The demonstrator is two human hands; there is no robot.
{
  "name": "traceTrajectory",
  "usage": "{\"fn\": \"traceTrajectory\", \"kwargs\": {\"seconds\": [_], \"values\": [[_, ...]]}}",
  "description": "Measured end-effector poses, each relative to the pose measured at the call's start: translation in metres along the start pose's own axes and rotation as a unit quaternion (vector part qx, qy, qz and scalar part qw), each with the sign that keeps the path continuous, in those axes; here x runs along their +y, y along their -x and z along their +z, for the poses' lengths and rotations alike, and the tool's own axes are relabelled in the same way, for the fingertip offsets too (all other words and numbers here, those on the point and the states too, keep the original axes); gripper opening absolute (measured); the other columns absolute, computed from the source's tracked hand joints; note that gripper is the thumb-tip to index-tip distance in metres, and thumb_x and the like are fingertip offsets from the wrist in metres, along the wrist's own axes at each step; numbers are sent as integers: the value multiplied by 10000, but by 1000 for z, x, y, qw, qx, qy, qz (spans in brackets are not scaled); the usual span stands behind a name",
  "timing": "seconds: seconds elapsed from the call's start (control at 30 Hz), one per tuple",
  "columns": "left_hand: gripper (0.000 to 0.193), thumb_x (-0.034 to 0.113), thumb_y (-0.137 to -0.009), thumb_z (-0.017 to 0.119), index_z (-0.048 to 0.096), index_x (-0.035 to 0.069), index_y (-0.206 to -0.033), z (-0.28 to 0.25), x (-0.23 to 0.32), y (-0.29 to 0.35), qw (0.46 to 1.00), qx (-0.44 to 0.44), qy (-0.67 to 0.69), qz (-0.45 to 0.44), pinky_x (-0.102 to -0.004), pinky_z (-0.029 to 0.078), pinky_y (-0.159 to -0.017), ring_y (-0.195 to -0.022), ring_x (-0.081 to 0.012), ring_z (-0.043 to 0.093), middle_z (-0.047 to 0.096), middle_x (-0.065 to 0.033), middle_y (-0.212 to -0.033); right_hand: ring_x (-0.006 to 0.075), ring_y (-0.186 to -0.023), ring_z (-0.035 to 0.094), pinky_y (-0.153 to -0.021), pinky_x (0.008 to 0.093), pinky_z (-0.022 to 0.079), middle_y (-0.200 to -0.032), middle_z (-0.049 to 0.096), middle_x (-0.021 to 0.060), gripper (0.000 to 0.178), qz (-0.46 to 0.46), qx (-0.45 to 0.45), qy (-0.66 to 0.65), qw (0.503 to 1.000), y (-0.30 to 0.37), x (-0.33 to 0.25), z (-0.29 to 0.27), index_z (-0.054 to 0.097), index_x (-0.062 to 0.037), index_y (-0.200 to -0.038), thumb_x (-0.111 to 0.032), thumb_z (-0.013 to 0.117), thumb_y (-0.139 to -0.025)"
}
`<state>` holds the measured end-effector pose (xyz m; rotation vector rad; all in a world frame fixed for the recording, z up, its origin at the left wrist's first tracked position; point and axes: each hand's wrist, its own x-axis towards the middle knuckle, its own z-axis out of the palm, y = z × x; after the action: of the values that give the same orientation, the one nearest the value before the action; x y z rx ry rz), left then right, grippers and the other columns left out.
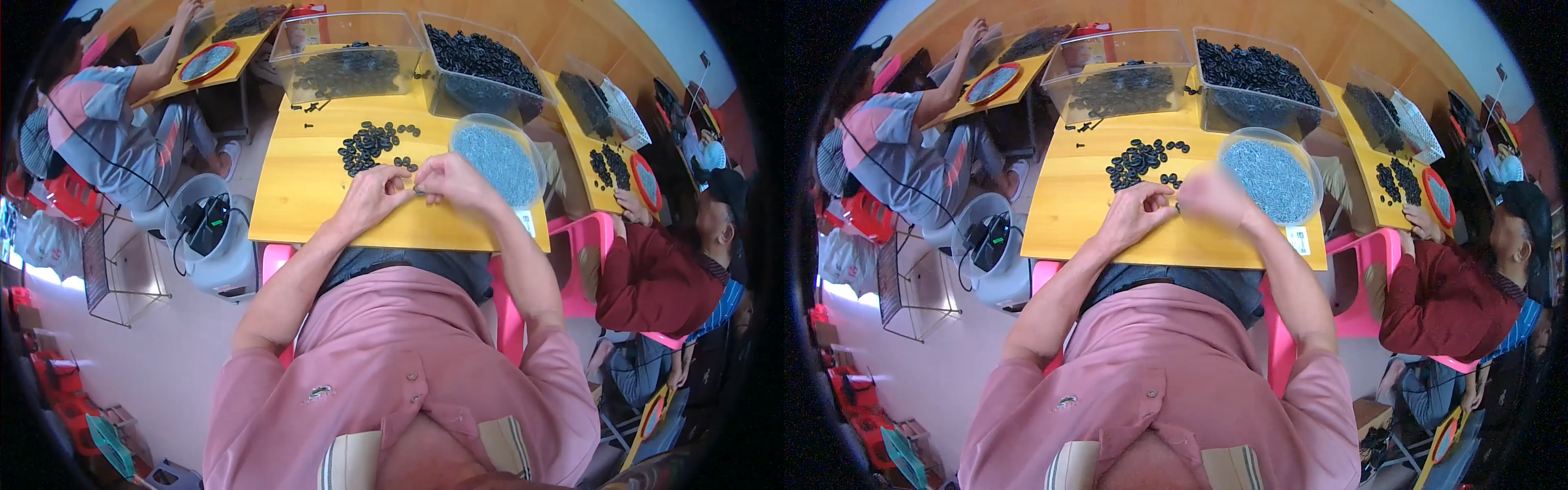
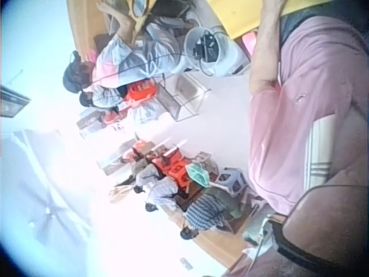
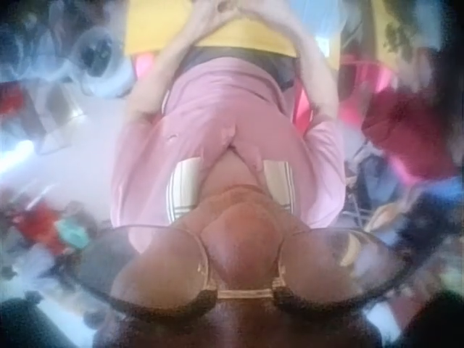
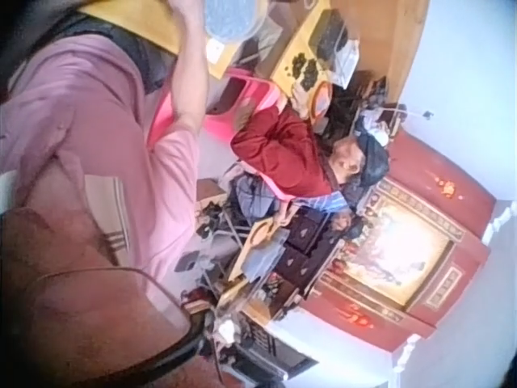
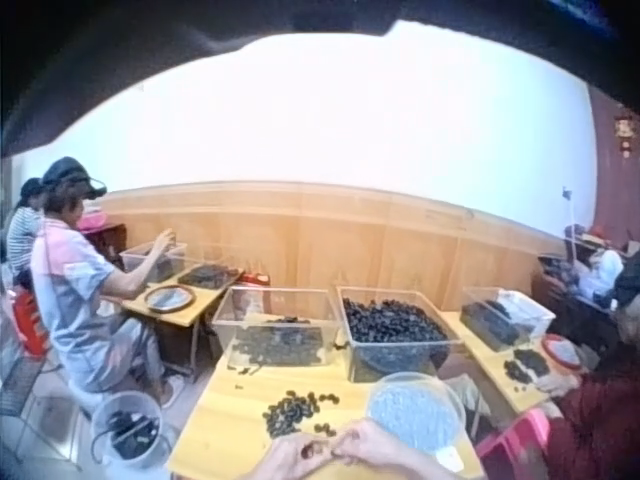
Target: The person assembles small black plastic components by manually inserting blue pins into them.
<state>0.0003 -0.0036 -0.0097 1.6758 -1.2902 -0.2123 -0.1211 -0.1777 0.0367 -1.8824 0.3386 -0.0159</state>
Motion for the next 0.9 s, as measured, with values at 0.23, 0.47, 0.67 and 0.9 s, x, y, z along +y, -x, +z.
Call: {"fn": "traceTrajectory", "kwargs": {"seconds": [0.23,0.47,0.67,0.9], "values": [[203,129,-860,709,716,-8,-1010,-9,-12,0,997,16,34,-73,-312,535,-715,-764,-186,668,700,-117,-873,104,-627,646,-598,258,520,-767,697,46,124,-122,94,162,975,-57,-85,-27,710,6,-911,-69,646,-836],[172,139,-862,692,723,-11,-941,-10,-8,5,998,1,23,-54,-321,532,-740,-794,-210,673,699,-153,-877,121,-803,679,-723,254,539,-895,723,73,249,-304,201,37,930,-75,-159,-27,705,18,-1057,-104,715,-841],[163,80,-897,646,722,-3,-1015,-8,-32,-6,957,219,182,-48,-299,522,-734,-805,-164,659,712,-75,-885,198,-776,693,-712,276,552,-905,723,45,150,-471,35,291,832,103,-175,60,712,-4,-989,-81,660,-871],[199,44,-886,663,712,-15,-1069,-41,-41,-21,897,298,261,-198,-227,478,-683,-748,-104,605,685,-53,-882,178,-735,662,-644,237,504,-964,718,4,210,-542,-66,140,826,148,-171,60,708,-98,-987,-23,673,-794]]}}
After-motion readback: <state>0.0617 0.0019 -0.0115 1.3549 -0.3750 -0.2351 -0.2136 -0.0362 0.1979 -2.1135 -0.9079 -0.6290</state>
